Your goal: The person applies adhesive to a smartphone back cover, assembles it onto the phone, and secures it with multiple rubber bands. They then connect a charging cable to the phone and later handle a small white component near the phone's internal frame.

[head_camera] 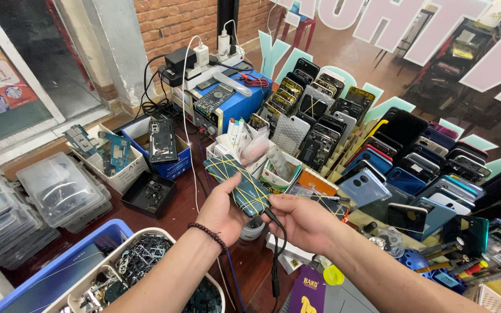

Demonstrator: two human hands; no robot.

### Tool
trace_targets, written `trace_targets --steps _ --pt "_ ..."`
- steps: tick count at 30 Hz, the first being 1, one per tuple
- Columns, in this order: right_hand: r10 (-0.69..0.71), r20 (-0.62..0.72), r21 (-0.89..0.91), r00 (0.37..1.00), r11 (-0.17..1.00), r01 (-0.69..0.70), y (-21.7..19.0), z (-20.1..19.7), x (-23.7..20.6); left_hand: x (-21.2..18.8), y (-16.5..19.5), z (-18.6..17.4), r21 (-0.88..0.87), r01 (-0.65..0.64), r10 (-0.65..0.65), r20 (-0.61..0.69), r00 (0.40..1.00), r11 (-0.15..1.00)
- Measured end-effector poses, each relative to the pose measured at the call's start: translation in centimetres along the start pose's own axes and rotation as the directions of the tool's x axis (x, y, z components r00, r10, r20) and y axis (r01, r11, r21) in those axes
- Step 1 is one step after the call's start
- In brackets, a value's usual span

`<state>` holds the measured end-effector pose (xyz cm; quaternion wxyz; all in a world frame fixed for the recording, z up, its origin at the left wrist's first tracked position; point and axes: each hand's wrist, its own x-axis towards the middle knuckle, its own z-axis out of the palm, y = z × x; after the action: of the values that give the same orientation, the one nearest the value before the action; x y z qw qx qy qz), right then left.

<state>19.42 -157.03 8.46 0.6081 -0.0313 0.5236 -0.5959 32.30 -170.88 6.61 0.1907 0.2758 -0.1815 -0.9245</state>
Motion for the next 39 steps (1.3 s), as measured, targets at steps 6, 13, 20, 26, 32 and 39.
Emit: trace_targets --steps 6,13,20,26,32,39 --pt "0.035 0.08 -0.031 0.996 0.999 -0.033 1.4 0.9 0.4 1.8 1.0 1.4 0.104 0.005 0.0 -0.047 0.999 0.995" --pt "-0.124 -0.23 -0.432 0.965 0.902 0.013 2.3 -2.8 -3.8 11.0 4.7 3.6 0.961 -0.173 0.132 0.147 0.98 0.216" --pt "-0.111 -0.507 -0.263 0.855 0.964 -0.031 5.0 -9.2 -9.8 13.8 -2.3 5.8 0.701 -0.226 -0.012 0.296 0.955 -0.676" --pt "-0.068 -0.574 -0.173 0.816 0.984 -0.04 8.0 -13.2 -14.1 13.2 -4.9 5.7 0.626 -0.176 -0.012 0.257 0.966 -0.76" --pt "0.028 -0.577 -0.086 0.816 0.992 -0.095 10.4 -13.4 -14.4 14.1 -5.6 5.2 0.547 -0.202 -0.004 0.341 0.94 -0.812" --pt "0.011 -0.558 -0.065 0.829 0.996 -0.057 11.3 -14.3 -16.8 12.8 -7.3 4.0 0.406 -0.225 -0.003 0.48 0.877 -0.886"
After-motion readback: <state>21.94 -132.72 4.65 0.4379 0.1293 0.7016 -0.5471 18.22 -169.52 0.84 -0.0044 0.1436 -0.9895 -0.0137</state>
